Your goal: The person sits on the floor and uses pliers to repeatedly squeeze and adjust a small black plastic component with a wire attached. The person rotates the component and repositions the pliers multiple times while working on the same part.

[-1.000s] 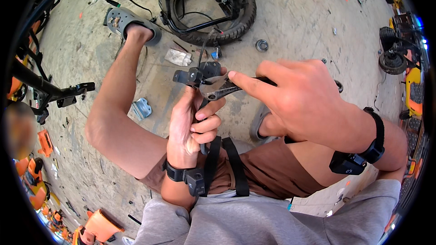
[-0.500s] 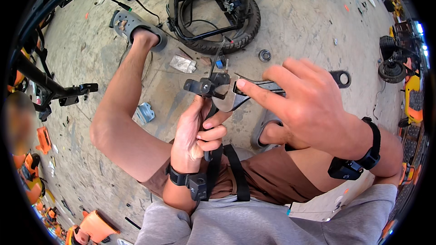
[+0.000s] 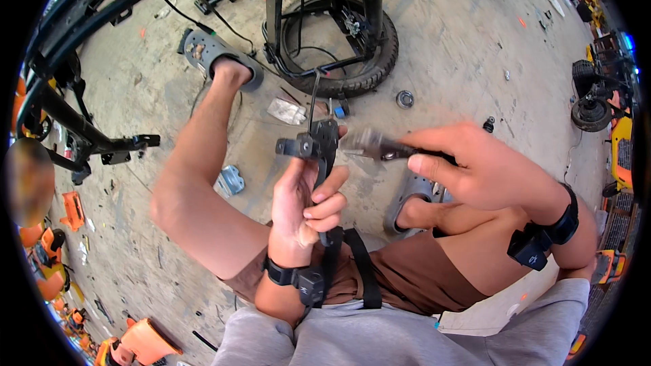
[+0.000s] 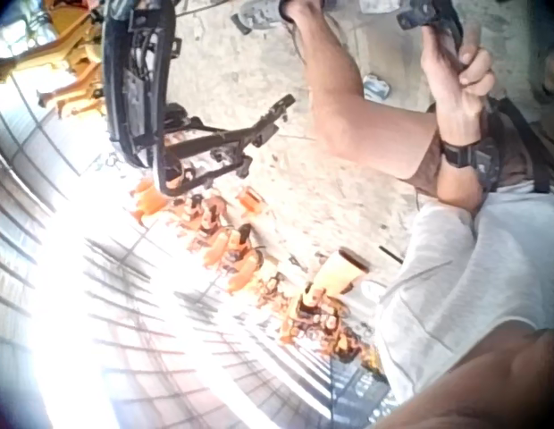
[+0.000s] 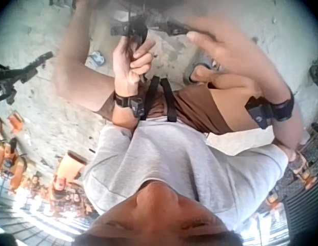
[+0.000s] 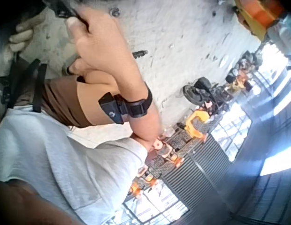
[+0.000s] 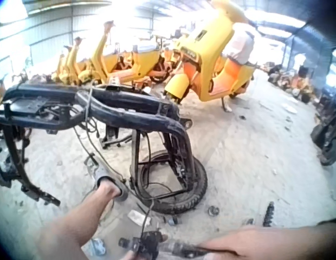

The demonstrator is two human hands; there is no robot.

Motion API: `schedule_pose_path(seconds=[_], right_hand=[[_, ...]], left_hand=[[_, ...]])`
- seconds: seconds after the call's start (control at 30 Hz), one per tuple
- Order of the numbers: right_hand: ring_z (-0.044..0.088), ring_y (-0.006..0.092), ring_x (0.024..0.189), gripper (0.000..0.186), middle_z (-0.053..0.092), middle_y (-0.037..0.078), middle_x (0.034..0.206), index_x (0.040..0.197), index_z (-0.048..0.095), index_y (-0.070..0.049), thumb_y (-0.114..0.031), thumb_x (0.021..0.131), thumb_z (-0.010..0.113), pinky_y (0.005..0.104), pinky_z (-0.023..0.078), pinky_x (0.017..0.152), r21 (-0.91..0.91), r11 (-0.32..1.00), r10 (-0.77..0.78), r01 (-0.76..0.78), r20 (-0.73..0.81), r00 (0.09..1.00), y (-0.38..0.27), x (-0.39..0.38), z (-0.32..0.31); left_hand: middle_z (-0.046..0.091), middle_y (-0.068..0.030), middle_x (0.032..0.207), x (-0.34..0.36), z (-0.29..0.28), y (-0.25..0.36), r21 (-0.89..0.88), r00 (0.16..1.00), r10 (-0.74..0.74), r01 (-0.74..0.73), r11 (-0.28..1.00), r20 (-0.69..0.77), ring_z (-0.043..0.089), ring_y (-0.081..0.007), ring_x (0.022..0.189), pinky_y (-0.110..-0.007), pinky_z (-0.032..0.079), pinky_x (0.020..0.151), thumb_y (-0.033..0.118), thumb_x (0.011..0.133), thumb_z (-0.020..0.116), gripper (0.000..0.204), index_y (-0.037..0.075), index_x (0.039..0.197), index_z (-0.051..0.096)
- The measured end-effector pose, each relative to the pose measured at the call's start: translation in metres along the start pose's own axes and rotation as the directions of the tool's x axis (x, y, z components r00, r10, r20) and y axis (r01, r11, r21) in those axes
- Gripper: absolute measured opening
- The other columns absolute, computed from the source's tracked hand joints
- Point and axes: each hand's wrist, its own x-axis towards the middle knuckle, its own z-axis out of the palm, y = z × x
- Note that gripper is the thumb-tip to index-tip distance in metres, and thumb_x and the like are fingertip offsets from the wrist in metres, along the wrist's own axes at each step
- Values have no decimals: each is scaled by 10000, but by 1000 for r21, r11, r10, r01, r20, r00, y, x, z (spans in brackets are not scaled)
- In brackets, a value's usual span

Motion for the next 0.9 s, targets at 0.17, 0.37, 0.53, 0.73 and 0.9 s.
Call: schedule_pose_path(seconds=[0.17, 0.37, 0.53, 0.73, 0.9], right_hand=[[534, 178, 525, 280, 519, 134, 597, 968, 603, 18, -246, 982, 511, 353, 409, 501, 377, 849, 311, -369, 207, 927, -12, 4, -2], [592, 409, 690, 310, 613, 239, 725, 894, 620, 26, -253, 951, 496, 469, 460, 655, 201, 973, 67, -114, 229, 971, -23, 1, 5], [595, 451, 728, 302, 616, 252, 730, 869, 612, 27, -242, 935, 494, 498, 462, 679, 221, 975, -45, 0, 199, 979, -23, -3, 17], [580, 400, 652, 332, 596, 227, 678, 893, 622, 34, -273, 941, 505, 466, 453, 646, 286, 958, -39, -31, 235, 971, -27, -1, 19], [565, 399, 634, 338, 585, 230, 664, 905, 623, 37, -276, 950, 504, 459, 446, 633, 300, 953, -41, -26, 215, 976, -23, 3, 24]], left_hand=[[343, -28, 651, 3, 9, -11, 256, 985, 165, -174, 951, 55, 252, -105, 429, -220, 235, 376, 618, 989, 285, 662, 227, 1520, 231], [560, -88, 711, 6, 25, -23, 432, 838, 546, -494, 755, 4, 463, -188, 524, -292, 367, 422, 692, 935, 343, 751, 176, 1481, 326], [589, -88, 769, 6, 25, -30, 539, 671, 742, -619, 571, -15, 539, -199, 652, -304, 427, 561, 735, 911, 321, 887, 40, 1462, 338], [564, -34, 770, -2, 9, -19, 790, 736, 664, -483, 378, 132, 485, -128, 679, -248, 363, 621, 746, 912, 291, 993, -58, 1492, 231], [553, -36, 766, 2, 20, -22, 810, 717, 697, -412, 418, 6, 472, -131, 671, -247, 362, 616, 787, 885, 292, 1021, -61, 1454, 324]])
